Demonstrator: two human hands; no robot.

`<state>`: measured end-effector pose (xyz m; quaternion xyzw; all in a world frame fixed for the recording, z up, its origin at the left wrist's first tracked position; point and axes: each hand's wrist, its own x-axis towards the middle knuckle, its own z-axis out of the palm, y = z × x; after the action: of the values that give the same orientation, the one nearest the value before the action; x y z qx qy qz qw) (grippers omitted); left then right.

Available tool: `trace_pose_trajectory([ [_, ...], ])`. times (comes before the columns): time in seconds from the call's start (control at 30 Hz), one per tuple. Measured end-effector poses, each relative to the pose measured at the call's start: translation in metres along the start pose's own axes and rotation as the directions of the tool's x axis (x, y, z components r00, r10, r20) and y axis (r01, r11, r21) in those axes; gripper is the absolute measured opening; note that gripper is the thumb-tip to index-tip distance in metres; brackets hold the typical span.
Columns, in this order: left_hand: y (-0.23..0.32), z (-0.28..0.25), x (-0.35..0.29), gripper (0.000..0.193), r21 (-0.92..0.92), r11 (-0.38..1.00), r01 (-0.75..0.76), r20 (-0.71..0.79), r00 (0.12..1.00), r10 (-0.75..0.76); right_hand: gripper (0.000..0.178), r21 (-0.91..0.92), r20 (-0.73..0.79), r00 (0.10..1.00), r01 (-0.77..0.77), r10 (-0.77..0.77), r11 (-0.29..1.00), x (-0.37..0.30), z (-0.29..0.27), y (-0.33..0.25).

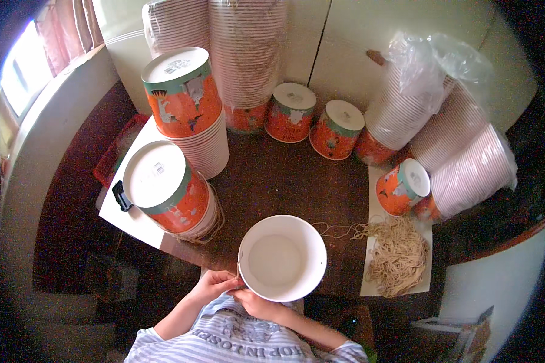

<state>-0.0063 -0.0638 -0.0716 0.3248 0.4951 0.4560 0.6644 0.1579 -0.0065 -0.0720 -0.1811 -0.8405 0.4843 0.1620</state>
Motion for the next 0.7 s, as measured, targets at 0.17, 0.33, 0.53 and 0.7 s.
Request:
trace_pose_trajectory([
  [0.17, 0.0, 0.005, 0.0, 0.019, 0.016, 0.997, -0.072, -0.036, 0.997, 0.072, 0.026, -0.104, 0.141, 0.99, 0.014, 0.001, 0.994, -0.002, -0.004, -0.006],
  [0.33, 0.006, 0.004, 0.008, 0.018, -0.16, 0.977, -0.143, -0.08, 0.988, 0.131, 0.03, -0.414, 0.495, 0.857, 0.089, 0.142, 0.906, 0.001, -0.015, -0.007],
  [0.53, 0.026, 0.013, 0.02, 0.018, 0.03, 0.988, -0.152, 0.049, 0.987, 0.15, 0.029, -0.362, 0.616, 0.683, -0.196, 0.392, 0.911, -0.002, -0.08, 0.021],
  [0.7, 0.029, 0.034, 0.035, 0.02, 0.067, 0.98, -0.187, 0.056, 0.981, 0.184, 0.023, -0.417, 0.632, 0.578, -0.308, 0.516, 0.855, -0.01, -0.116, 0.026],
])
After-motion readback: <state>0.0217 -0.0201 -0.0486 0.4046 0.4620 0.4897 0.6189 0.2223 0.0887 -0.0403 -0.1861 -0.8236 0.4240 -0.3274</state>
